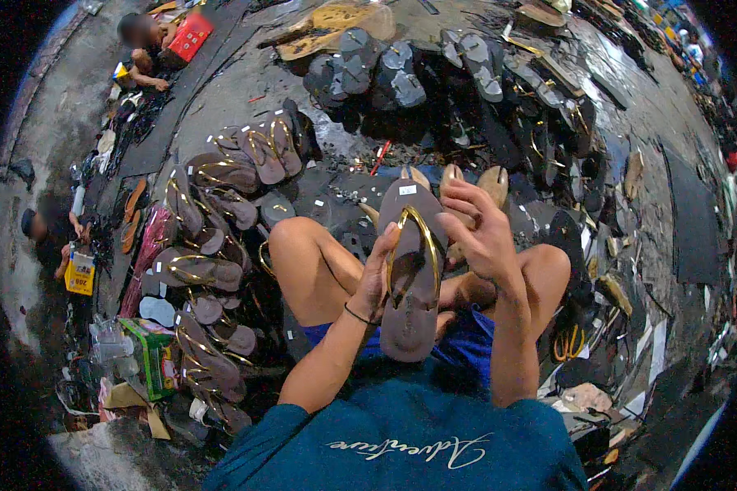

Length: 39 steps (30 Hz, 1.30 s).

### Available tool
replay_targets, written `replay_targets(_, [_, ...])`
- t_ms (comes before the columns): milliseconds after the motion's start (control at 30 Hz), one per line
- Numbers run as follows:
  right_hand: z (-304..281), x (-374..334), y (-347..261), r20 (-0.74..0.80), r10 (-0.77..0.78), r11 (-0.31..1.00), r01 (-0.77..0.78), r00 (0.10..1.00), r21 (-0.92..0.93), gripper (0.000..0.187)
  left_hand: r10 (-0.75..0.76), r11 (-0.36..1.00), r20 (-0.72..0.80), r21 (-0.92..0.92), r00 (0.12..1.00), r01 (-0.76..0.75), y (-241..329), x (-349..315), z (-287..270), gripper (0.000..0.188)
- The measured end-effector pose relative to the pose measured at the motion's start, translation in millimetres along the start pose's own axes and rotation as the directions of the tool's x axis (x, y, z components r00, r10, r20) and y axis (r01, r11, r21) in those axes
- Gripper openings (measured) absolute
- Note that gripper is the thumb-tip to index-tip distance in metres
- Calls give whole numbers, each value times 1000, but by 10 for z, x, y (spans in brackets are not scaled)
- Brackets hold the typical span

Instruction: The person sits on the floor and repeatedly picks up sandal soles and straps, then presses the straps onto the soles to assemble them. The person handles the sandals one at a time, turning them over and pressing the straps into place.

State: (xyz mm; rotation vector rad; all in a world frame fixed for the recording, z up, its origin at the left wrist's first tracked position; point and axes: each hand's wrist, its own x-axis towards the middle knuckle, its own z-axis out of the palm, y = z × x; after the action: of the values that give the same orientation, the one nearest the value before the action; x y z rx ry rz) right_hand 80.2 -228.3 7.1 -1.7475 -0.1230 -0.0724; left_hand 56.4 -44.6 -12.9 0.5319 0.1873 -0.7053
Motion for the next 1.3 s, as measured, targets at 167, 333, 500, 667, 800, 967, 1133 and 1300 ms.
replay_targets(167, [87,305,271,221,-177,923,239,959,-302,25,5,962,-125,271,992,29,-327,18,-285,47])
replay_targets(333, [55,452,517,90,-23,950,50,996,-307,45,32,651,-104,757,994,58,-127,-377,-443,45])
replay_targets(500, [226,559,727,149,130,990,-121,980,-69,58,599,641,-299,735,743,-220,1056,-16,-538,27])
replay_targets(667, [319,673,1182,140,171,967,-138,975,-214,51,888,410,-305,864,343,-294,2282,-295,-1329,27])
replay_targets(800, [571,1542,1578,-70,97,966,-111,993,-235,63,927,333,-257,899,273,-284,2057,-370,-1410,63])
replay_targets(967, [372,2837,2375,-414,310,948,-313,856,62,65,711,498,-148,796,688,-343,883,106,-613,50])
replay_targets(1133, [1086,2265,1579,-299,159,959,-75,941,273,30,670,488,-106,808,735,-329,663,130,-757,57])
replay_targets(1300, [1085,-32,639,-212,19,999,-8,977,53,32,773,252,-88,951,628,-177,973,140,164,68])
